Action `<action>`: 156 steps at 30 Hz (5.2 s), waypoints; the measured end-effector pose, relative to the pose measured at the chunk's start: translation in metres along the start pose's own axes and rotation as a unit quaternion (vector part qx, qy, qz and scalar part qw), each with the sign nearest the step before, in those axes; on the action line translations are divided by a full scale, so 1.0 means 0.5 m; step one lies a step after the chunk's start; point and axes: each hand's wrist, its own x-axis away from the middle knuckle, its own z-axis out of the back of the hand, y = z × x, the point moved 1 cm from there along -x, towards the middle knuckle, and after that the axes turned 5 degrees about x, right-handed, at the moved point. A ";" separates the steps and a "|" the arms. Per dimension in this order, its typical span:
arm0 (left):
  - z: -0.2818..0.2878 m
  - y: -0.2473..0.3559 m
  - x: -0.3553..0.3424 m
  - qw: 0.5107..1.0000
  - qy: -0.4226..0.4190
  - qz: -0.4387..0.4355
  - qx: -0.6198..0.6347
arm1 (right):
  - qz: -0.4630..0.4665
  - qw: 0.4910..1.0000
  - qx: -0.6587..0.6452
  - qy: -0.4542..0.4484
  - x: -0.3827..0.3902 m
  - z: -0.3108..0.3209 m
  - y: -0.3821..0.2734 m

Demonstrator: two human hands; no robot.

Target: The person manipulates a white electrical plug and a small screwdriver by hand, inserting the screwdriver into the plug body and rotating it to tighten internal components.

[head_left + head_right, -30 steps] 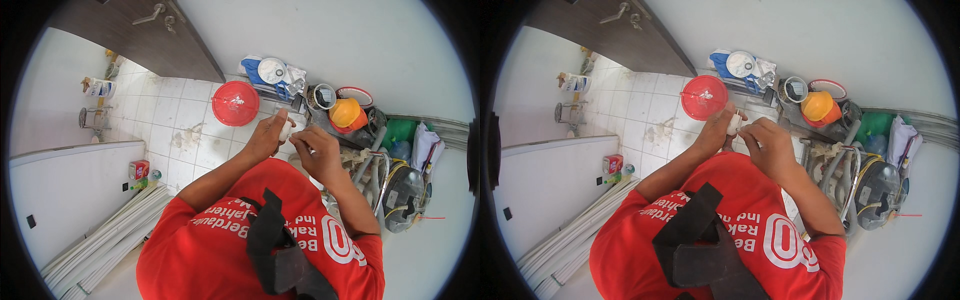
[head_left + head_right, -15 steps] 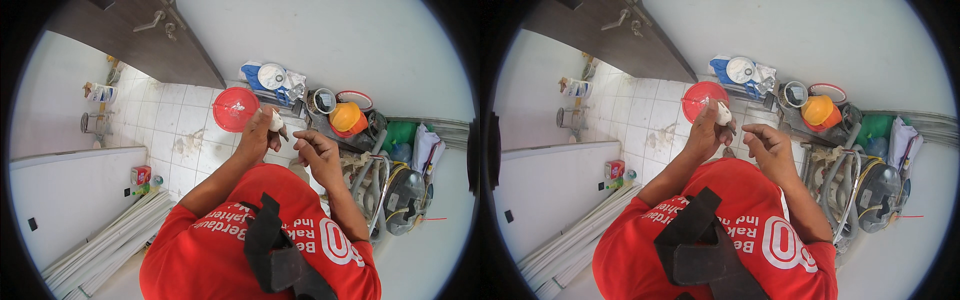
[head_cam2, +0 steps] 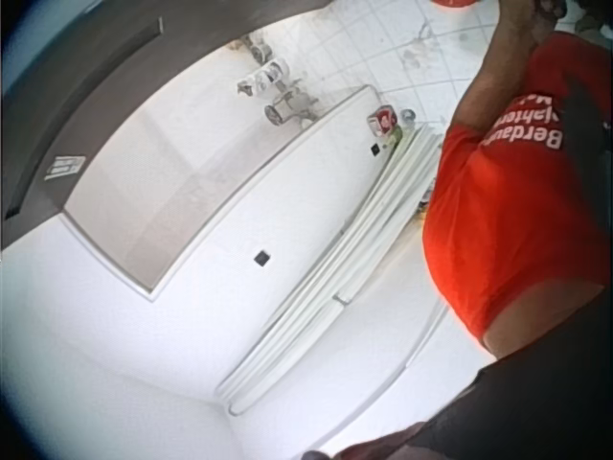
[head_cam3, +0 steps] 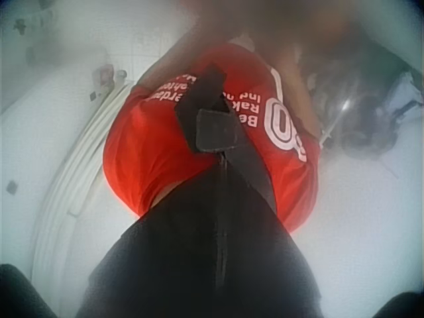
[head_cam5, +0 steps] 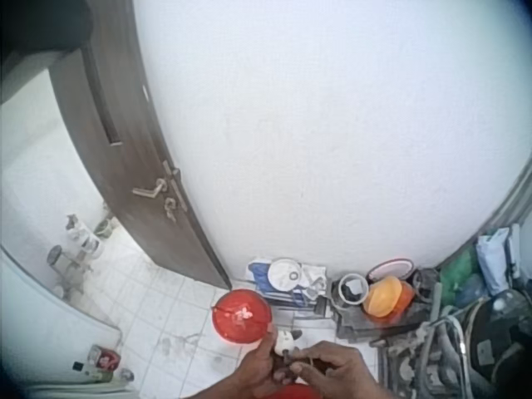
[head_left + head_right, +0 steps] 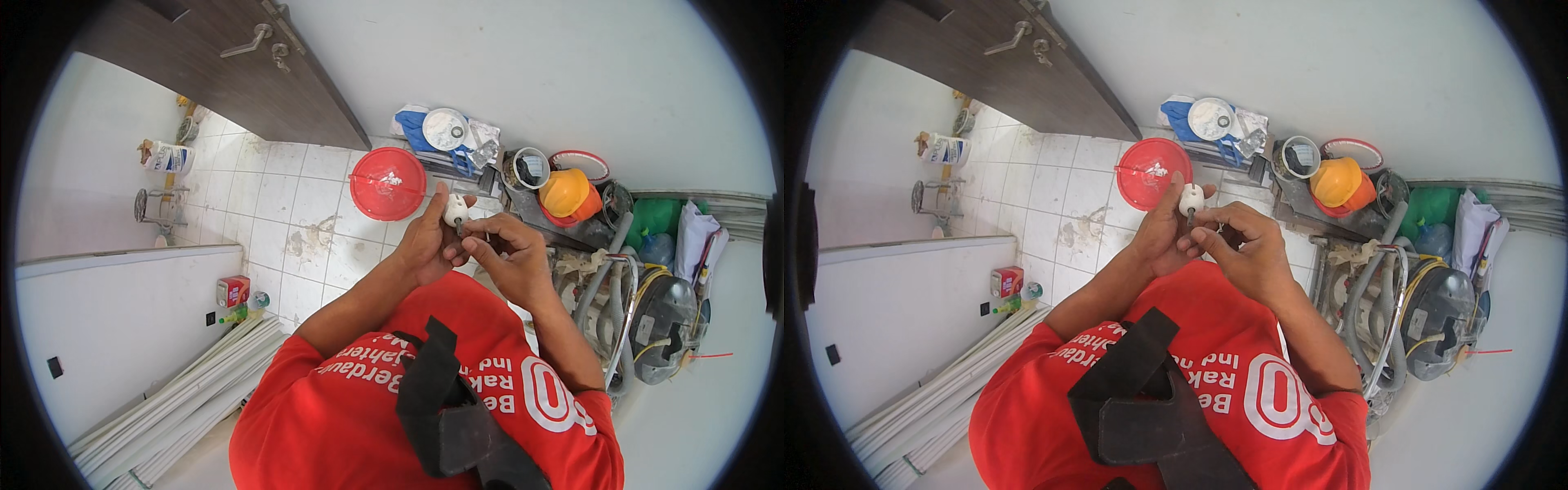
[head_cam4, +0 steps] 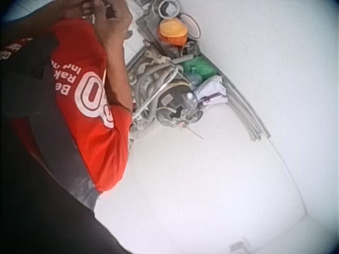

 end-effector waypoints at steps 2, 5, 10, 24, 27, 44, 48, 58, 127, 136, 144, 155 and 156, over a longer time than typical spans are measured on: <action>-0.001 0.001 0.001 1.000 0.005 -0.001 0.000 | 0.004 1.000 0.003 -0.006 -0.001 -0.003 0.009; -0.005 0.004 0.007 1.000 0.007 -0.021 -0.022 | 0.015 1.000 -0.005 -0.007 -0.003 -0.005 0.005; -0.012 0.010 0.015 0.998 0.010 -0.049 -0.036 | 0.017 0.998 0.061 -0.014 -0.006 0.003 -0.014; 0.002 0.012 -0.006 0.989 -0.057 0.081 0.114 | -0.080 0.996 0.025 -0.019 -0.021 0.024 -0.001; -0.006 0.014 -0.011 0.984 -0.062 0.091 0.138 | -0.038 0.999 0.022 0.003 -0.026 0.020 0.002; 0.003 0.007 -0.007 0.998 -0.002 0.022 0.053 | 0.079 0.979 0.187 0.017 -0.036 0.004 0.000; 0.006 0.028 0.008 0.997 0.010 -0.070 -0.027 | 0.046 0.982 0.181 0.025 -0.021 0.003 -0.004; 0.011 0.015 0.011 0.933 -0.044 -0.265 -0.238 | -0.145 0.986 0.082 -0.027 -0.017 0.028 0.026; 0.012 0.009 0.046 0.972 -0.193 -0.137 -0.006 | 0.014 0.989 0.112 0.097 0.019 0.044 -0.015; 0.043 -0.005 0.032 0.967 -0.223 -0.069 0.107 | 0.076 0.987 0.115 0.085 -0.002 0.015 -0.046; 0.034 -0.005 0.029 0.972 -0.180 -0.073 0.130 | 0.093 0.984 0.137 0.066 -0.006 0.023 -0.032; 0.021 -0.004 0.028 0.973 -0.177 -0.041 0.144 | 0.082 0.989 0.087 0.089 -0.009 0.011 -0.019; 0.019 -0.004 0.029 0.975 -0.173 -0.039 0.137 | 0.082 0.988 0.095 0.091 -0.009 0.011 -0.022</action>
